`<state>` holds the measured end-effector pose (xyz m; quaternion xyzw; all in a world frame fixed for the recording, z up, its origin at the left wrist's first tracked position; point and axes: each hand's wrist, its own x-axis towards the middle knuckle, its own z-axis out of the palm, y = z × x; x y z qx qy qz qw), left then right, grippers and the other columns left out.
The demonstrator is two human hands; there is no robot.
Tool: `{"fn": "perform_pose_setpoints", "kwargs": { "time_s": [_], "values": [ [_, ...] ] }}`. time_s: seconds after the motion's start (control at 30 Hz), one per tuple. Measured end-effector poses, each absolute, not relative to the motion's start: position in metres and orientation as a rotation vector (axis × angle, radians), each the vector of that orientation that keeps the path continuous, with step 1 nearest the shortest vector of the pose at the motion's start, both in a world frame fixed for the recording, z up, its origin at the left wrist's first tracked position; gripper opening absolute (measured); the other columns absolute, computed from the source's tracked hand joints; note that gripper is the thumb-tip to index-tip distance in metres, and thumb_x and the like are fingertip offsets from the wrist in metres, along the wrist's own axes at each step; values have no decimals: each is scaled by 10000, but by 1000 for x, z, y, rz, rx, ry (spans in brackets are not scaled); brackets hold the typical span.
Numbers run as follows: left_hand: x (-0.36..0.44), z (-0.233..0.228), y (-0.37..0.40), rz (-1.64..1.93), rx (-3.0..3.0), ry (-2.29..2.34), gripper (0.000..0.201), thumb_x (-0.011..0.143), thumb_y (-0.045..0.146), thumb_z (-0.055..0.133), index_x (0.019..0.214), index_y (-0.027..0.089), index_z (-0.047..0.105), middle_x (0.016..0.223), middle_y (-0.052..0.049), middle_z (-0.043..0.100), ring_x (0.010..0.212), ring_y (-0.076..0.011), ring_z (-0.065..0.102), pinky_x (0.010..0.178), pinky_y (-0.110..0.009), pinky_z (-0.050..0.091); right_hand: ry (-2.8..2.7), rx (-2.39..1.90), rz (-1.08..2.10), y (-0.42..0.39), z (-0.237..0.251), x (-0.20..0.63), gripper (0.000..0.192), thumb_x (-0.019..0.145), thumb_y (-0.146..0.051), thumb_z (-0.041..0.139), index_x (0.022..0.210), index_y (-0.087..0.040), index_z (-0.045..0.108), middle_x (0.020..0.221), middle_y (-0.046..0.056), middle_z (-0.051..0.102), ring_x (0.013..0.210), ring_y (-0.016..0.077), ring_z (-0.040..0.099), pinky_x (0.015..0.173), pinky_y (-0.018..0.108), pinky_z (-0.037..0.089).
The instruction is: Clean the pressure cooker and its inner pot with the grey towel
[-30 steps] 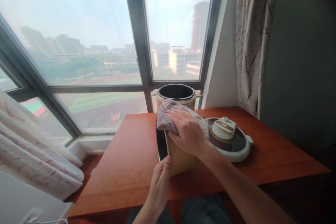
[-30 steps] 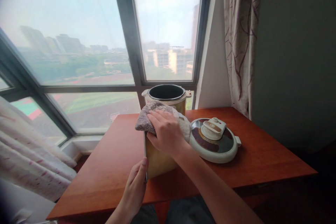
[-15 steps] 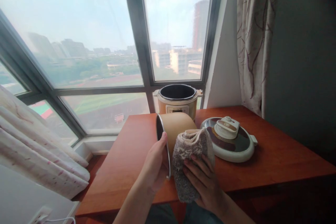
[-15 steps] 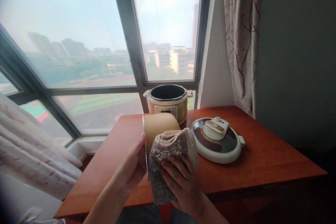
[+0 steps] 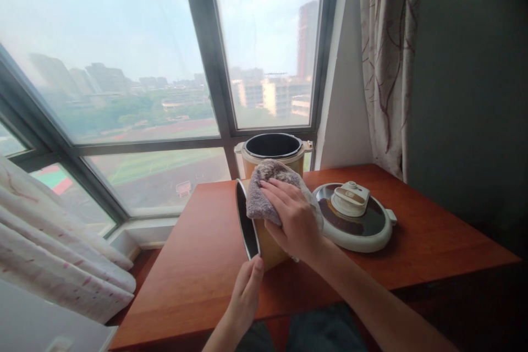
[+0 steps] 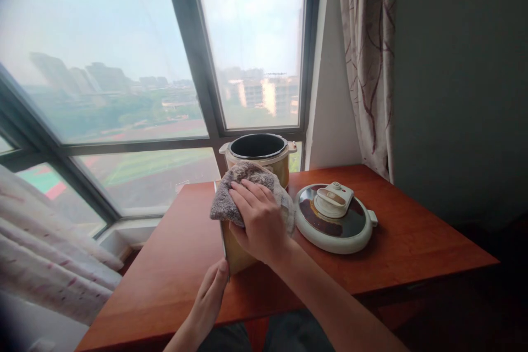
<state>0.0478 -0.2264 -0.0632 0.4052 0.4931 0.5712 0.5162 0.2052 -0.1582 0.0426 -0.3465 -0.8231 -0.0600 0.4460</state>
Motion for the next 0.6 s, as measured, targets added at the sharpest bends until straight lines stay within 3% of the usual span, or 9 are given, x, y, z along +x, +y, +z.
{"fn": "perform_pose_setpoints", "kwargs": {
  "time_s": [0.2,0.4,0.6],
  "values": [
    [52,-54,-219,1361,1112,1218,577,680,736,702,591,169,647,677,-56,618,762,-223,549,765,-295,464,-2111,-884,-134,-147,49,195,539,850,-239,540,1378,-133,559,1479,76,532,1378,260,436,1189,455,276],
    [59,-48,-214,1419,949,1095,555,717,670,724,857,134,759,901,-96,749,941,-287,643,917,-370,488,-2084,-817,-240,-182,6,207,541,924,-308,466,1438,-140,491,1511,84,494,1450,270,349,1194,499,257],
    [57,2,-212,1289,687,915,547,791,589,700,1088,132,748,1038,-116,770,1070,-302,678,992,-409,499,-2081,-709,-488,-219,-59,218,419,950,-314,417,1290,-199,634,1418,31,597,1405,243,418,1226,448,229]
  ]
}}
